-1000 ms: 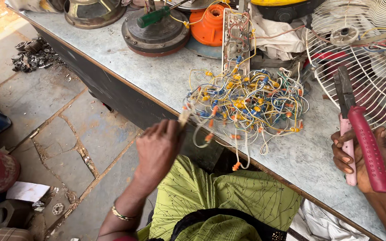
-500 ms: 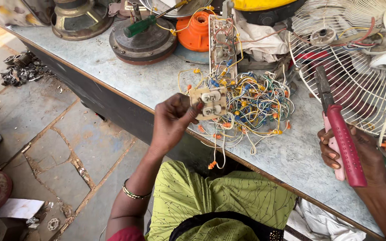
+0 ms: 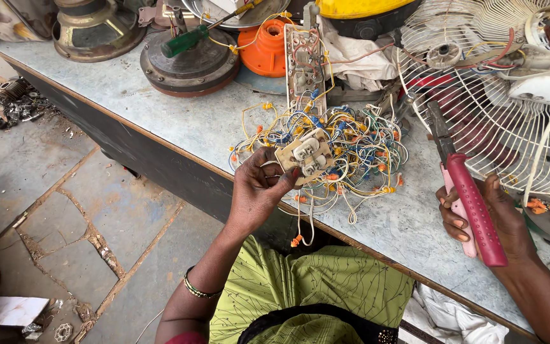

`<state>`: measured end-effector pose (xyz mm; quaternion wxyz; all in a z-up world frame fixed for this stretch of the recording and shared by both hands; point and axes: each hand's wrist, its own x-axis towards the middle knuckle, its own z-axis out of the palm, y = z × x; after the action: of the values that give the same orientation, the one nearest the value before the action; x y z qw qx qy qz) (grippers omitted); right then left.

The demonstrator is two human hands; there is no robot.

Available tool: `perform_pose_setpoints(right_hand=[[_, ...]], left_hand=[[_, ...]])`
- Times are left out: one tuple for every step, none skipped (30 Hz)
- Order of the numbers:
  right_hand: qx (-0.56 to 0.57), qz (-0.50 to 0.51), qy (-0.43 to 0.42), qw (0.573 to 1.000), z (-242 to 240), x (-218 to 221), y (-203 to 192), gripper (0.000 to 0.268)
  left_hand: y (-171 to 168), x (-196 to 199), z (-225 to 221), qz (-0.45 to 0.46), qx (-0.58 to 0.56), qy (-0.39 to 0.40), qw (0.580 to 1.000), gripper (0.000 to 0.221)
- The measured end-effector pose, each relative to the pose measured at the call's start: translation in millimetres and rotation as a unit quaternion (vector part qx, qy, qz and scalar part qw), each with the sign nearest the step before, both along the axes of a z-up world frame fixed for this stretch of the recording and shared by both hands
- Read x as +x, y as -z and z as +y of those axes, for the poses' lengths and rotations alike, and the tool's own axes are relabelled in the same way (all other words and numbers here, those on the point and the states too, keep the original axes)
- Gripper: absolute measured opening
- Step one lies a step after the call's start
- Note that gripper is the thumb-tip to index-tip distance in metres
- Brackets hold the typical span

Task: The person uses pliers to strip insulation from multiple small wires and then twists the exposed ends. The work is performed on a cluttered workbench containing various electrical components and tools.

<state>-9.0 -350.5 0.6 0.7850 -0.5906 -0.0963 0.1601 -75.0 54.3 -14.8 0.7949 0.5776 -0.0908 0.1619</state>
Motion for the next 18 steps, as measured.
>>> perform_pose_setpoints(right_hand=[[-0.001,0.006,-0.001,1.0,0.0,0.5,0.0,0.071],[0.011,0.02,-0.008,1.0,-1.1,1.0,0.6,0.071],[0.022,0.033,-0.014,0.999,-2.5,2.0,2.1,0.072],[0.034,0.046,-0.021,0.998,-3.6,3.8,4.3,0.075],[0.052,0.037,-0.038,0.997,-5.1,6.0,6.7,0.075],[0.069,0.028,-0.055,0.996,-6.9,7.7,9.0,0.077],[0.086,0.02,-0.072,0.994,-8.6,9.2,11.1,0.081],[0.089,0.018,-0.078,0.993,-9.7,10.0,13.0,0.081],[0.092,0.017,-0.084,0.992,-10.3,10.2,14.1,0.082],[0.095,0.016,-0.09,0.991,-10.6,10.1,14.5,0.082],[0.084,0.01,-0.087,0.993,-10.5,9.2,14.2,0.083],[0.072,0.005,-0.084,0.994,-10.0,7.8,13.5,0.084],[0.061,-0.001,-0.081,0.995,-9.2,6.0,12.5,0.085],[0.033,-0.001,-0.069,0.997,-7.6,4.9,11.7,0.084],[0.005,-0.001,-0.056,0.998,-5.5,5.4,11.0,0.085],[-0.023,-0.001,-0.043,0.999,-4.2,5.6,10.5,0.088],[-0.001,0.006,-0.058,0.998,-2.5,6.7,10.9,0.091],[0.021,0.014,-0.074,0.997,-0.2,8.9,12.3,0.093]], left_hand=[[-0.9,-0.5,-0.4,0.004,0.0,0.0,1.0,0.026],[-1.6,-1.1,-1.0,0.008,0.001,0.001,1.0,0.031],[-2.4,-1.6,-1.3,0.014,0.005,0.001,1.0,0.032],[-3.4,-1.9,-1.0,0.02,0.011,0.0,1.0,0.034],[-4.1,-1.9,-0.7,0.026,0.016,0.0,1.0,0.036],[-4.1,-2.3,-0.8,0.017,0.019,-0.001,1.0,0.035],[-3.9,-2.5,-0.9,0.008,0.022,-0.002,1.0,0.034],[-3.4,-2.5,-0.9,-0.001,0.025,-0.003,1.0,0.033],[-2.6,-2.7,-1.1,-0.008,0.028,-0.001,1.0,0.034],[-1.7,-2.7,-1.5,-0.015,0.031,0.001,0.999,0.035],[-0.6,-2.9,-2.1,-0.022,0.033,0.003,0.999,0.036],[0.4,-3.2,-2.7,-0.02,0.027,0.002,0.999,0.037],[1.4,-3.4,-3.7,-0.017,0.02,0.0,1.0,0.037],[2.2,-3.8,-4.6,-0.015,0.014,-0.001,1.0,0.038],[2.7,-4.3,-5.1,-0.018,0.01,0.0,1.0,0.038],[2.8,-4.5,-5.8,-0.021,0.007,0.001,1.0,0.037],[2.6,-4.6,-6.5,-0.025,0.004,0.002,1.0,0.036],[2.0,-4.2,-7.3,-0.025,0.0,0.002,1.0,0.035]])
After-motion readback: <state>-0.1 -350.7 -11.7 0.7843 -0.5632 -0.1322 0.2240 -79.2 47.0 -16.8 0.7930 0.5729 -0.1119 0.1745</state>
